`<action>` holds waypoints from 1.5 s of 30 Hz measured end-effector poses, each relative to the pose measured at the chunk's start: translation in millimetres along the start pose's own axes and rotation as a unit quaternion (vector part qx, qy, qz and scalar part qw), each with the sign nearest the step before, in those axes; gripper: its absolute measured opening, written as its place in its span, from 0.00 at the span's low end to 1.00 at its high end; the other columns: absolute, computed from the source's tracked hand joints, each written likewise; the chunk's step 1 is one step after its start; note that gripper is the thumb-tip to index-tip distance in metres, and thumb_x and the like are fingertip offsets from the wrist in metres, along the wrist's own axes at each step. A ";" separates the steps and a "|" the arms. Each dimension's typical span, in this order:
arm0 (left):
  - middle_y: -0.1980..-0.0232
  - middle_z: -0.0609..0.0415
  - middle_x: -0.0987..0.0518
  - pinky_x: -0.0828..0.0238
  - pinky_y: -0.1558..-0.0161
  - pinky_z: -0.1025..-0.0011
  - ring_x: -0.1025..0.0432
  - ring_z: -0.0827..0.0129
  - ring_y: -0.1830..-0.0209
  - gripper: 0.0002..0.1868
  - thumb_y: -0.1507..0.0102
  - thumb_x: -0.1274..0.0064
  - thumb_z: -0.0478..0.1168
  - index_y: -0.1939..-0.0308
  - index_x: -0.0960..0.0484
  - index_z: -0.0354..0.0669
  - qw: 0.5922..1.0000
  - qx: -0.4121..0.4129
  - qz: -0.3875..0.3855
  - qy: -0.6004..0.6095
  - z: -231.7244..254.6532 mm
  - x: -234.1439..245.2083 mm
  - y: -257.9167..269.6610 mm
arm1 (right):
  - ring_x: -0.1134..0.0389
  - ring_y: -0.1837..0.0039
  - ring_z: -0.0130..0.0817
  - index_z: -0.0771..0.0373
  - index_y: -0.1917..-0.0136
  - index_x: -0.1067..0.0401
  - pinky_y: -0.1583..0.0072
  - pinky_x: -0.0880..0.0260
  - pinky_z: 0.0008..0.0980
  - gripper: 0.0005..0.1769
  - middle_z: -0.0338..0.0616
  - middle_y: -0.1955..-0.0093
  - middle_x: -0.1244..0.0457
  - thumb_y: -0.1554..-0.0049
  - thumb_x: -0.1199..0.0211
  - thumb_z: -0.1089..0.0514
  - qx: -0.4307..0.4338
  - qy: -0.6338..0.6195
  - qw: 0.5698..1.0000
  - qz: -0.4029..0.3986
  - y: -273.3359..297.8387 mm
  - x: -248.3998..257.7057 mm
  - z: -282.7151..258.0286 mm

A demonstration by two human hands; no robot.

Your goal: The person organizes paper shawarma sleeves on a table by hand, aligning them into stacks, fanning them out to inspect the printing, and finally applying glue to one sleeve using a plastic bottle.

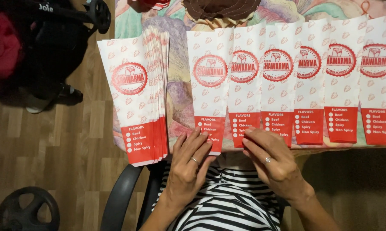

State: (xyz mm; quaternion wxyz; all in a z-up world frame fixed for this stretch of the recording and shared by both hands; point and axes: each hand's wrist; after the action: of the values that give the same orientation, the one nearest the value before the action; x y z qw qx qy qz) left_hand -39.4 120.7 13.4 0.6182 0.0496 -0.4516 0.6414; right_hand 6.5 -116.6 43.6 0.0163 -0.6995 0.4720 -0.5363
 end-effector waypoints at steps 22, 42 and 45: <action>0.46 0.32 0.18 0.29 0.34 0.42 0.25 0.40 0.38 0.15 0.39 0.36 0.23 0.49 0.18 0.25 0.994 -0.070 0.023 0.081 -4.1 -8.2 -7.9 | 0.32 0.35 0.56 0.72 0.36 0.32 0.32 0.29 0.54 0.18 0.63 0.35 0.36 0.39 0.37 0.67 0.055 -0.077 0.996 -0.009 -12.7 -23.0 -5.0; 0.46 0.32 0.21 0.29 0.36 0.42 0.27 0.39 0.40 0.08 0.36 0.45 0.22 0.52 0.20 0.24 0.995 -0.052 0.019 0.089 -3.2 2.3 -14.3 | 0.30 0.38 0.56 0.73 0.45 0.31 0.35 0.31 0.54 0.09 0.66 0.38 0.35 0.39 0.41 0.67 0.052 -0.061 0.997 -0.002 -15.1 -31.6 -5.6; 0.46 0.36 0.20 0.30 0.35 0.44 0.25 0.42 0.40 0.08 0.36 0.41 0.26 0.53 0.20 0.27 0.995 -0.027 0.025 0.094 -1.9 2.7 -13.5 | 0.31 0.38 0.57 0.75 0.46 0.30 0.36 0.30 0.55 0.09 0.66 0.38 0.35 0.39 0.41 0.67 0.052 -0.064 0.997 -0.005 -19.7 -29.1 -7.1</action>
State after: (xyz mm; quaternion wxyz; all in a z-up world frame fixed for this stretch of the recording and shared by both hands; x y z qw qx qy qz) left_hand -27.7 121.6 21.0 0.6424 -0.0387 -0.4098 0.6464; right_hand 14.4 -82.6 35.7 0.0807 -0.7330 0.4382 -0.5141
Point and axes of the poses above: each hand's wrist, its own y-axis away from the middle knuckle, its own x-axis out of the back of the hand, z = x × y
